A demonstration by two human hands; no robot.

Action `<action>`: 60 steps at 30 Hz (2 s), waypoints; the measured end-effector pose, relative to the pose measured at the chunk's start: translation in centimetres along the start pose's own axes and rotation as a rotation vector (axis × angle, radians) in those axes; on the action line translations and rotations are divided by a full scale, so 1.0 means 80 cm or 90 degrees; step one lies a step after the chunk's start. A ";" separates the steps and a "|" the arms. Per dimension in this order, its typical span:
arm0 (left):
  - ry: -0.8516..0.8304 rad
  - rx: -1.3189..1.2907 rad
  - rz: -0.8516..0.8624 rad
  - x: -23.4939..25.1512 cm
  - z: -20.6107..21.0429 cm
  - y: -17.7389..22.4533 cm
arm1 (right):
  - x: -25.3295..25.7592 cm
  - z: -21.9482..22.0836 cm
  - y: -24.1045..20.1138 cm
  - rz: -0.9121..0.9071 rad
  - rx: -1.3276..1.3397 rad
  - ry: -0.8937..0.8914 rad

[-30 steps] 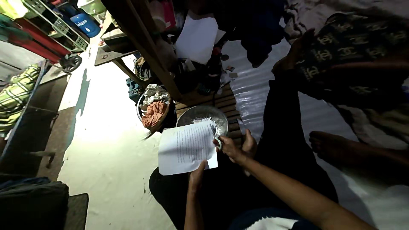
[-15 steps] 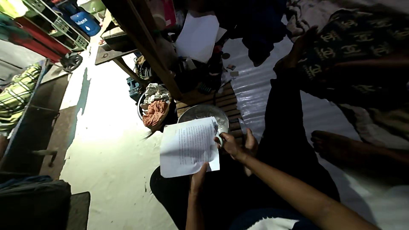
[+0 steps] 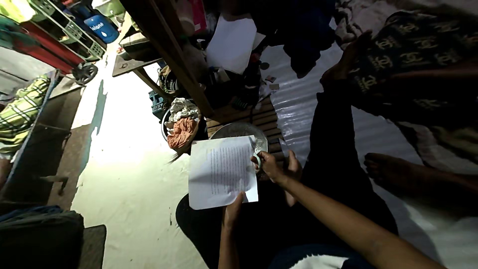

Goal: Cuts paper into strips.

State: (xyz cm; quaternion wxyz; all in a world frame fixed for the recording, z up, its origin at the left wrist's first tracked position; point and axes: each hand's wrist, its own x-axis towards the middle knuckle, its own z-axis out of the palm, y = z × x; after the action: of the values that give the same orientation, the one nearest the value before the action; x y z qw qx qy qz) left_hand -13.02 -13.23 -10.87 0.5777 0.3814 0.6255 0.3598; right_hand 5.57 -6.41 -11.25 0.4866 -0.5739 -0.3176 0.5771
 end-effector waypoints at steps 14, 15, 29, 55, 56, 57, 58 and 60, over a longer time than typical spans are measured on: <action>0.029 -0.060 0.025 -0.005 -0.004 -0.009 | 0.017 -0.001 -0.013 0.056 -0.068 -0.039; 0.029 -0.063 0.026 -0.006 -0.004 -0.010 | 0.019 -0.001 -0.010 0.056 -0.068 -0.041; 0.060 -0.001 0.031 -0.015 -0.009 -0.009 | 0.043 -0.019 -0.011 0.072 -0.123 -0.096; 0.211 -0.160 0.164 0.179 0.009 0.051 | 0.076 -0.055 -0.021 -0.002 -0.185 0.035; 0.207 -0.162 0.161 0.179 0.012 0.052 | 0.081 -0.057 -0.025 0.008 -0.206 0.035; 0.200 -0.162 0.155 0.179 0.015 0.052 | 0.088 -0.061 -0.028 0.017 -0.230 0.036; 0.191 -0.164 0.151 0.180 0.019 0.050 | 0.096 -0.064 -0.029 0.013 -0.255 0.043; 0.174 -0.173 0.143 0.181 0.026 0.046 | 0.111 -0.070 -0.034 0.000 -0.293 0.065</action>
State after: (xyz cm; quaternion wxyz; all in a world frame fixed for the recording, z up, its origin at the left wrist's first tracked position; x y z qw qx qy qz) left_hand -11.34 1.41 -14.22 0.4899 0.3150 0.5974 0.5513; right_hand 12.76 1.63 -12.69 0.3585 -0.6979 -0.4158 0.4599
